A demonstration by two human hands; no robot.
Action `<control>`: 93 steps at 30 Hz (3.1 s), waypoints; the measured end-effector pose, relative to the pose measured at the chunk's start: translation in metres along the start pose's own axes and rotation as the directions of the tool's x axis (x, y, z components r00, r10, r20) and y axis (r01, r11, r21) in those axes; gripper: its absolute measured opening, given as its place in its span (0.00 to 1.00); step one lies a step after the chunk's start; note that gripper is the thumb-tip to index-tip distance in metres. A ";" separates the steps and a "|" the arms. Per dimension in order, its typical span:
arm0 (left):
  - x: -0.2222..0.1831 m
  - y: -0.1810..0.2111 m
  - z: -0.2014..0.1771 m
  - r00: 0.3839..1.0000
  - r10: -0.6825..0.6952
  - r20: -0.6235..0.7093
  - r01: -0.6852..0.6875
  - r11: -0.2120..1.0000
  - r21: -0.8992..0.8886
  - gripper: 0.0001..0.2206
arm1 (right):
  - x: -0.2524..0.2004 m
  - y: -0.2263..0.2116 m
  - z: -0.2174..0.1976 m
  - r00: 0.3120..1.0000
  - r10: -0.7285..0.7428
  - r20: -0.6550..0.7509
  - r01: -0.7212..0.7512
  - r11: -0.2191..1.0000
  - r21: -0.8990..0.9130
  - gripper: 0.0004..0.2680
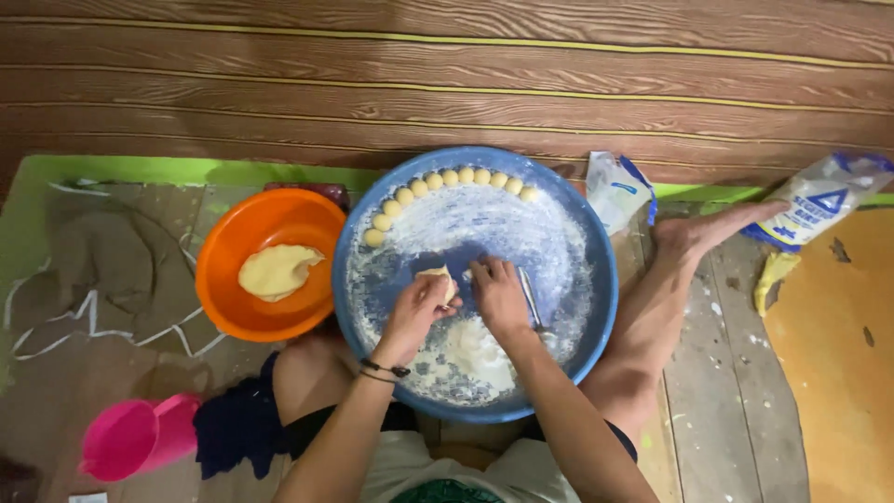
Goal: Shaping small pieces of dough into uniform balls and arranging them in a floured tray.
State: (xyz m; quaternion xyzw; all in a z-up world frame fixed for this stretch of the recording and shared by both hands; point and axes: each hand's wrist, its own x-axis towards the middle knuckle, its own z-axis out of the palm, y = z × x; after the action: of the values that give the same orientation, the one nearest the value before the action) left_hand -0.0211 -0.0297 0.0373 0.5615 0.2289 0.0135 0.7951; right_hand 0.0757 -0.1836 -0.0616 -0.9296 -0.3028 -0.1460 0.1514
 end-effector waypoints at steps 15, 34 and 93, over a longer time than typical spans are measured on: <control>-0.031 0.025 0.013 0.979 -0.033 0.199 0.052 0.995 -0.087 0.20 | -0.006 -0.031 -0.147 0.917 0.304 0.259 -0.382 0.481 0.789 0.09; -0.050 0.030 0.028 0.977 0.147 0.154 -0.171 0.972 0.158 0.17 | -0.022 -0.045 -0.198 0.967 0.227 0.119 -0.226 0.537 0.813 0.11; -0.044 -0.014 -0.022 0.992 0.124 -0.021 -0.123 0.991 0.048 0.16 | -0.011 -0.068 -0.122 0.833 0.336 0.440 -0.549 0.400 0.734 0.06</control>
State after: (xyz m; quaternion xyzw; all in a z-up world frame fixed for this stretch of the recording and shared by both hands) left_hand -0.0722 -0.0279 0.0347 0.5928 0.2035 0.0643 0.7766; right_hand 0.0039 -0.1819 0.0591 -0.7955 -0.0897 0.1676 0.5754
